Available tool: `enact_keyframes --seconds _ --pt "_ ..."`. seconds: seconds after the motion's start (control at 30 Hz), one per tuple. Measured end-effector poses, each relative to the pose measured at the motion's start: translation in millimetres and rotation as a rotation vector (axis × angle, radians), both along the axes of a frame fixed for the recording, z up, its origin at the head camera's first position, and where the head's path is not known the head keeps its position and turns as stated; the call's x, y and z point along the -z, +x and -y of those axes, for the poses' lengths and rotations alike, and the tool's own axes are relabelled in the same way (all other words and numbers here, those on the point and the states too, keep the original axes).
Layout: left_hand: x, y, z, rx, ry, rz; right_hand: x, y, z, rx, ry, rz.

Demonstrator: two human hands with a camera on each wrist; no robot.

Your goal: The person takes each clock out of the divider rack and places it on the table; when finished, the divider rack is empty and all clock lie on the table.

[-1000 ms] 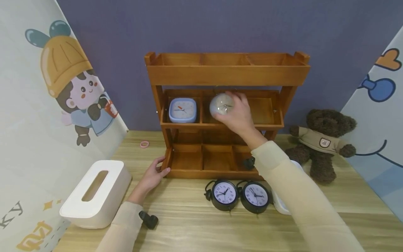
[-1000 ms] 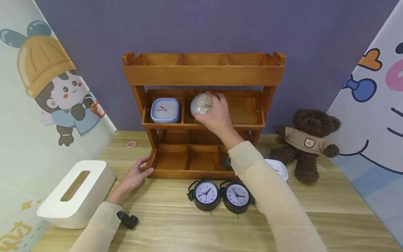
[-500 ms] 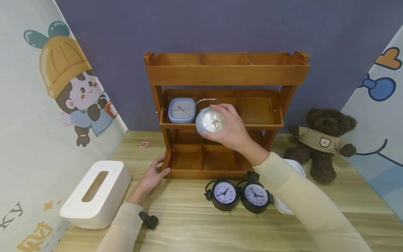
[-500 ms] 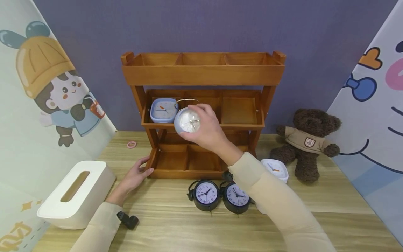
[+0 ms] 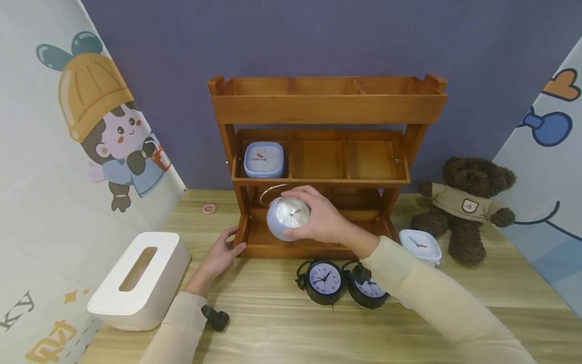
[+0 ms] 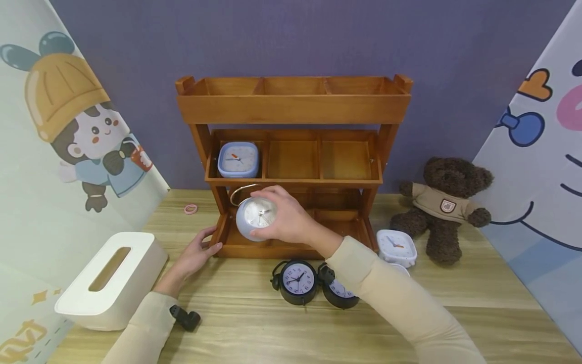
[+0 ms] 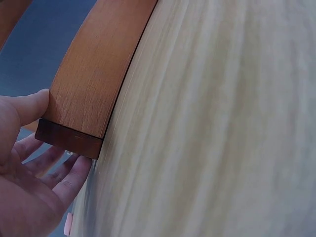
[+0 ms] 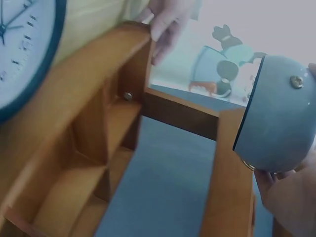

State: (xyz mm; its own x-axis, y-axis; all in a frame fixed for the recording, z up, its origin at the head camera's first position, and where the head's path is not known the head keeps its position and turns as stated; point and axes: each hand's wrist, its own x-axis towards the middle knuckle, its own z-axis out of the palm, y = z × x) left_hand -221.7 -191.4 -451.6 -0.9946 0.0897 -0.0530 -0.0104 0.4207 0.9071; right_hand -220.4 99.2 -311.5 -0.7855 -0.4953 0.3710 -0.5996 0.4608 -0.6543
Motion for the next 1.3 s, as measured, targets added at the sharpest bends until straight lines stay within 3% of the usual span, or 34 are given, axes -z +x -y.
enact_keyframes --seconds 0.27,0.73,1.3 --pt "1.2 -2.0 -0.5 -0.012 0.017 -0.010 25.0 4.4 9 -0.090 0.077 0.029" --pt "3.6 -3.7 0.3 -0.020 -0.001 -0.018 67.4 14.5 23 -0.281 0.251 0.155" --pt "1.7 -3.1 -0.8 -0.017 0.004 -0.012 102.8 16.2 32 -0.319 0.355 0.175"
